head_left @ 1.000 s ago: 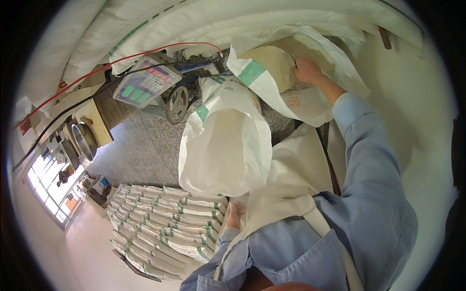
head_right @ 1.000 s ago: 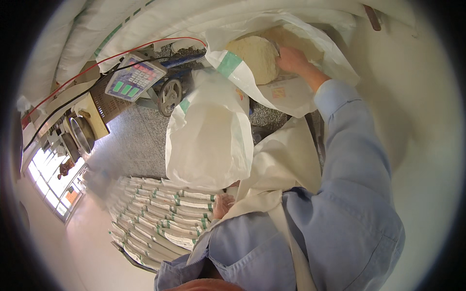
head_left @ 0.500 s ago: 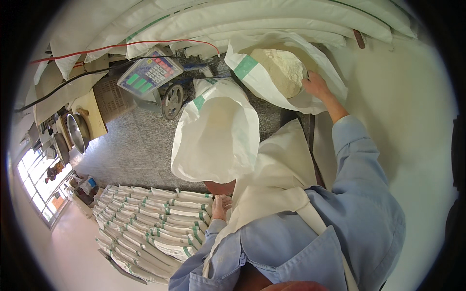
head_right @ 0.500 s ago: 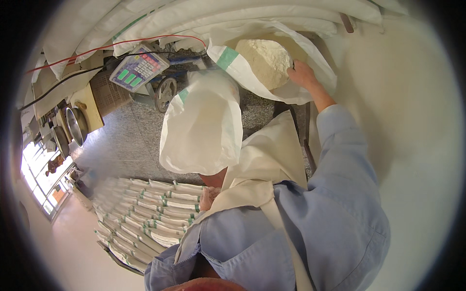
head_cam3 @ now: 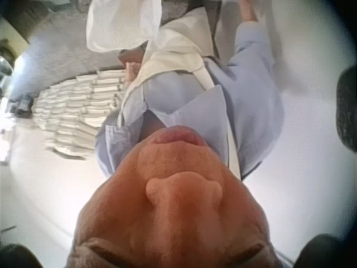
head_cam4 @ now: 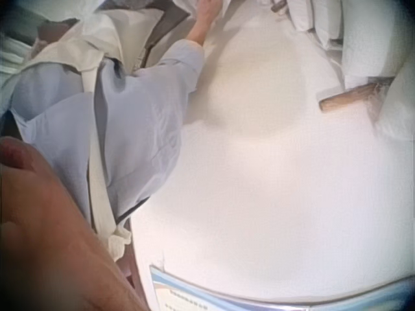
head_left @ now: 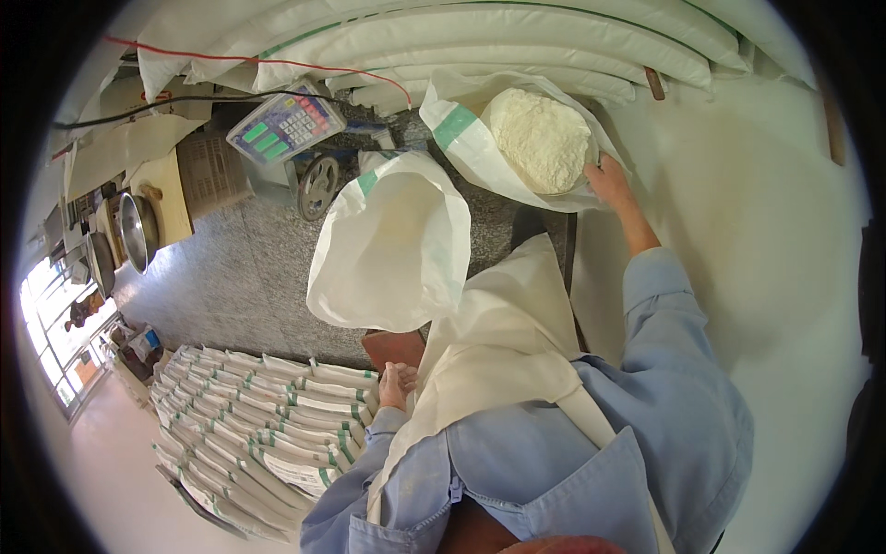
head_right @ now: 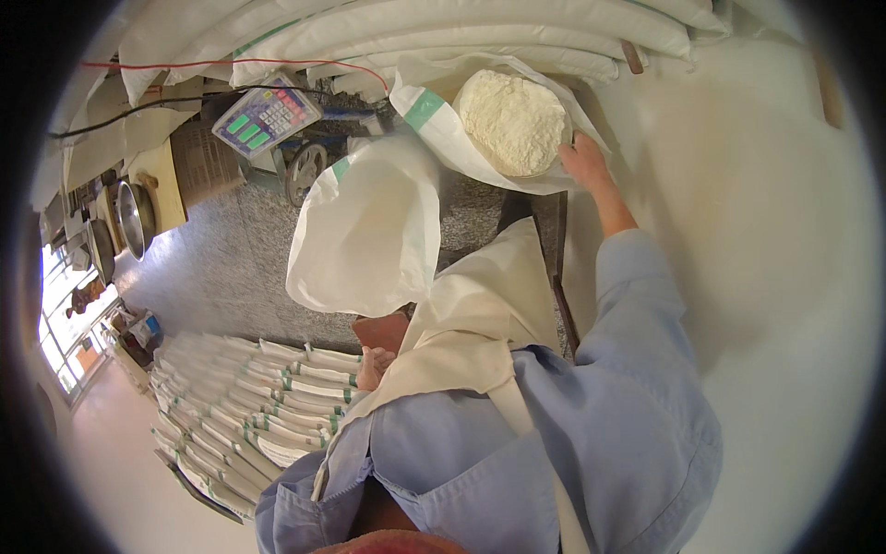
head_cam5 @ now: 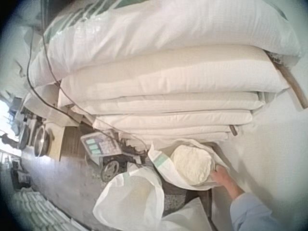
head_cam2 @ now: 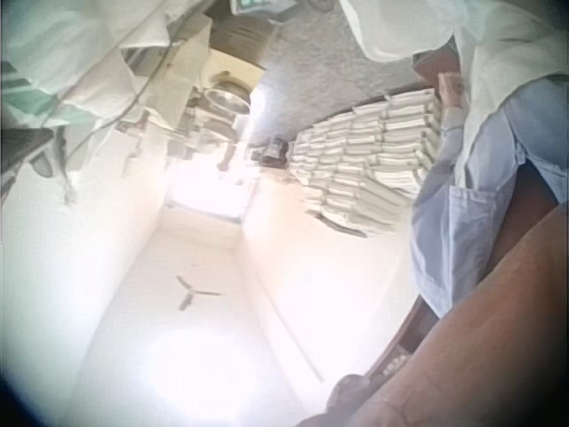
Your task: The person scoops flour from a large sack into a metal bowl using a scoop, then places the bowl on a digital scale to measure the amount. The person repeats the scooping and weighing process multiple times.
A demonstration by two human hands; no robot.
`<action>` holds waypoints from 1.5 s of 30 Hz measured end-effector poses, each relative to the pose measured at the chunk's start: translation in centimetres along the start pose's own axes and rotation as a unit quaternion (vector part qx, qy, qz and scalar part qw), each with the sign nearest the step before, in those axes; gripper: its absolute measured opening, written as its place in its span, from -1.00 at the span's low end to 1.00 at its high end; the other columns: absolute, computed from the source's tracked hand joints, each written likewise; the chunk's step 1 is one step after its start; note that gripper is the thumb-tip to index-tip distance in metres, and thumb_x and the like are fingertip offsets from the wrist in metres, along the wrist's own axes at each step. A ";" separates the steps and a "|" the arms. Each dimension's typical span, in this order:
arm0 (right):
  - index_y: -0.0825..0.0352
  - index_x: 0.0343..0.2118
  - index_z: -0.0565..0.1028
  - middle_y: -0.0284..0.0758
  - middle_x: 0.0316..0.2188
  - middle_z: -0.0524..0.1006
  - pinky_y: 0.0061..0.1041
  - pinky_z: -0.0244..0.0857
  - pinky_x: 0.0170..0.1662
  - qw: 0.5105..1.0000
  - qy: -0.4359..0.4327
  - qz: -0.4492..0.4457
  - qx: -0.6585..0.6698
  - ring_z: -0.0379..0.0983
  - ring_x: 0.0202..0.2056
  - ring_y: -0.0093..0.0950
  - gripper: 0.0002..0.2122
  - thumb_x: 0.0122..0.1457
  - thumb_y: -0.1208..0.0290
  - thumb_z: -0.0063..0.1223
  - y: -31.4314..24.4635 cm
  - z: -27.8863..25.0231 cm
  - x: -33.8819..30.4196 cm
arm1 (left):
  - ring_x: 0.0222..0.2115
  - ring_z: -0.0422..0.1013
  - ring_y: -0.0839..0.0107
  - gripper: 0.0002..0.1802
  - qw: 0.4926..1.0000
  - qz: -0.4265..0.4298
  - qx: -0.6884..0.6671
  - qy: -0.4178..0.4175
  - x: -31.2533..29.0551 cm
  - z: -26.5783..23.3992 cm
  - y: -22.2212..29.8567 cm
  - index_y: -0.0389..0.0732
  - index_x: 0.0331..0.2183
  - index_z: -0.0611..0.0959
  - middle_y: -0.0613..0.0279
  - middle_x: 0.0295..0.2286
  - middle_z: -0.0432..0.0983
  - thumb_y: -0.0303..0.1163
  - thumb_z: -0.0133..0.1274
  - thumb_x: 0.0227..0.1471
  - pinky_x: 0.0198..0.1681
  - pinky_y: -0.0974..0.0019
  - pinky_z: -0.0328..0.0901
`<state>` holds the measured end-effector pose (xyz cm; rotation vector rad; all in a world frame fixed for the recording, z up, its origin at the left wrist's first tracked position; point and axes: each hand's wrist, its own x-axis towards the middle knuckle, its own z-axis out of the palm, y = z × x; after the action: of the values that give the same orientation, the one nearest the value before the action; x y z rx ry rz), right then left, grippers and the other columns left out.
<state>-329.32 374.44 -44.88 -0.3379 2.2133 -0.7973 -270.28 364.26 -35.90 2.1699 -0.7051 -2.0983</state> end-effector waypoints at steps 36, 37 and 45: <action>0.52 -0.52 0.36 -0.21 -0.73 0.37 -0.47 0.10 -0.75 0.933 -0.261 0.015 -0.248 0.27 -0.78 -0.44 -0.75 -0.05 0.35 -0.19 -20.3 14.7 -10.2 | -0.46 0.41 -0.02 -0.42 0.956 0.185 0.199 0.111 3.8 10.7 7.0 -0.39 -0.62 0.54 -0.17 -0.59 0.45 0.03 -0.13 -0.10 -0.31 0.10 0.27; 0.46 -0.52 0.36 -0.26 -0.74 0.36 -0.48 0.07 -0.77 0.926 -0.253 0.025 -0.279 0.25 -0.79 -0.46 -0.77 -0.04 0.35 -0.21 -20.6 17.3 -9.5 | -0.45 0.40 -0.06 -0.47 0.948 0.215 0.196 0.132 4.1 10.8 6.9 -0.39 -0.61 0.54 -0.19 -0.57 0.45 -0.03 -0.14 -0.11 -0.29 0.08 0.26; 0.48 -0.64 0.39 -0.18 -0.78 0.38 -0.42 0.20 -0.65 0.834 -0.335 -0.073 -0.432 0.32 -0.77 -0.37 -0.72 -0.06 0.31 -0.18 -22.1 20.7 -8.2 | -0.41 0.36 -0.14 -0.63 0.932 0.277 0.177 0.154 5.2 11.3 6.4 -0.38 -0.54 0.53 -0.24 -0.54 0.41 -0.21 -0.13 -0.13 -0.31 0.01 0.23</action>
<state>-308.78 352.09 -37.13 -1.0503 1.7272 0.3120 -282.99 359.90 -39.55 2.0400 -1.5280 -1.3937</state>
